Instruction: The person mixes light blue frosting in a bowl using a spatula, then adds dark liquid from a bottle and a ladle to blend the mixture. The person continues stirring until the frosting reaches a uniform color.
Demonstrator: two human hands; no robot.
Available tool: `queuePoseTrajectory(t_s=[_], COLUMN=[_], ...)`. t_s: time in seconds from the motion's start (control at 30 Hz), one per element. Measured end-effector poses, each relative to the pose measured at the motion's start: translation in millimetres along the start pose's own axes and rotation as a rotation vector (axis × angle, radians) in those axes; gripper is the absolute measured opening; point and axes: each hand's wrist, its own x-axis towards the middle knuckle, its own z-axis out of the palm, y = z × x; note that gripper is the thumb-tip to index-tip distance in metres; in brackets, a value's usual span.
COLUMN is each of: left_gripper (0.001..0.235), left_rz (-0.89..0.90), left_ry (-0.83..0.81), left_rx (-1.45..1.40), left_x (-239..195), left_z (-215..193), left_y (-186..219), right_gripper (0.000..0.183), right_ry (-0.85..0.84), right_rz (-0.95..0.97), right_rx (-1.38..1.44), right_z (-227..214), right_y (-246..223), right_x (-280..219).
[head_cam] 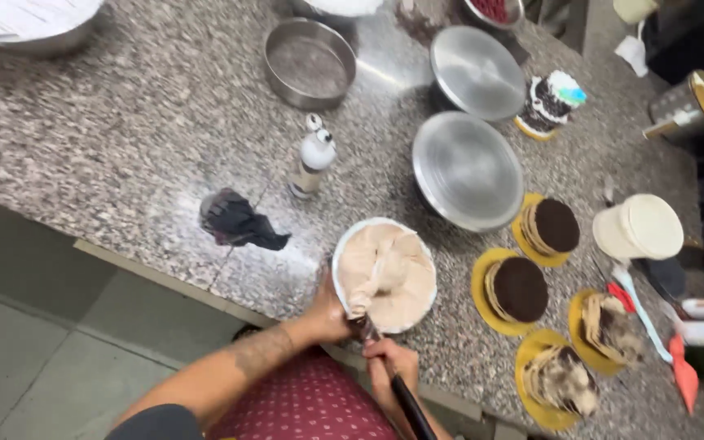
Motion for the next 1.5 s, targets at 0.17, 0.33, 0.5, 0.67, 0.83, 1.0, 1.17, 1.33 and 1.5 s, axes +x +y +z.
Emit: queuePoseTrajectory(t_s=[0.17,0.33,0.5,0.67,0.83,1.0,1.17,1.33,1.5], left_gripper=[0.142,0.143,0.139,0.134,0.153,0.142,0.154,0.124,0.149], left_rz=[-0.013,0.405,0.047,0.523,0.008,-0.019,-0.068,-0.065,-0.114], left_ry=[-0.275,0.269,-0.137,0.285,-0.150,-0.086,-0.398,-0.153,-0.390], left_rx=[-0.246,0.431,-0.183,0.459,-0.205,-0.007,-0.137,0.064,-0.085], left_x=[-15.9,13.5,-21.4,1.8,-27.1,-4.1,-23.9,17.4,-19.5], left_z=[-35.6,7.1,-32.9,-6.3,-31.8,7.3,-37.8,-6.8,-40.6], left_y=[0.4,-11.3,9.5,-13.9,5.0,-17.8,14.7,-5.7,26.7], right_gripper=[0.009,0.006,0.011,0.013,0.015,0.015,0.014,0.016,0.018], right_ry=[0.286,0.135,0.134,0.042,0.273,0.052,0.244,0.058,0.314], right_rz=[0.161,-0.251,0.239,-0.303,0.317,-0.209,0.496,-0.318,0.442], right_rx=[0.390,0.181,0.385,-0.015,0.572,-0.086,0.519,-0.136,0.429], right_z=[-45.0,20.3,-30.3,-5.4,-55.0,-18.0,-32.6,2.7,-28.5], right_y=[18.8,37.9,2.5,50.8,26.9,3.5,19.3,-13.7,8.2], right_x=[16.1,-9.0,19.0,-2.7,21.7,16.3,25.7,28.1,35.0])
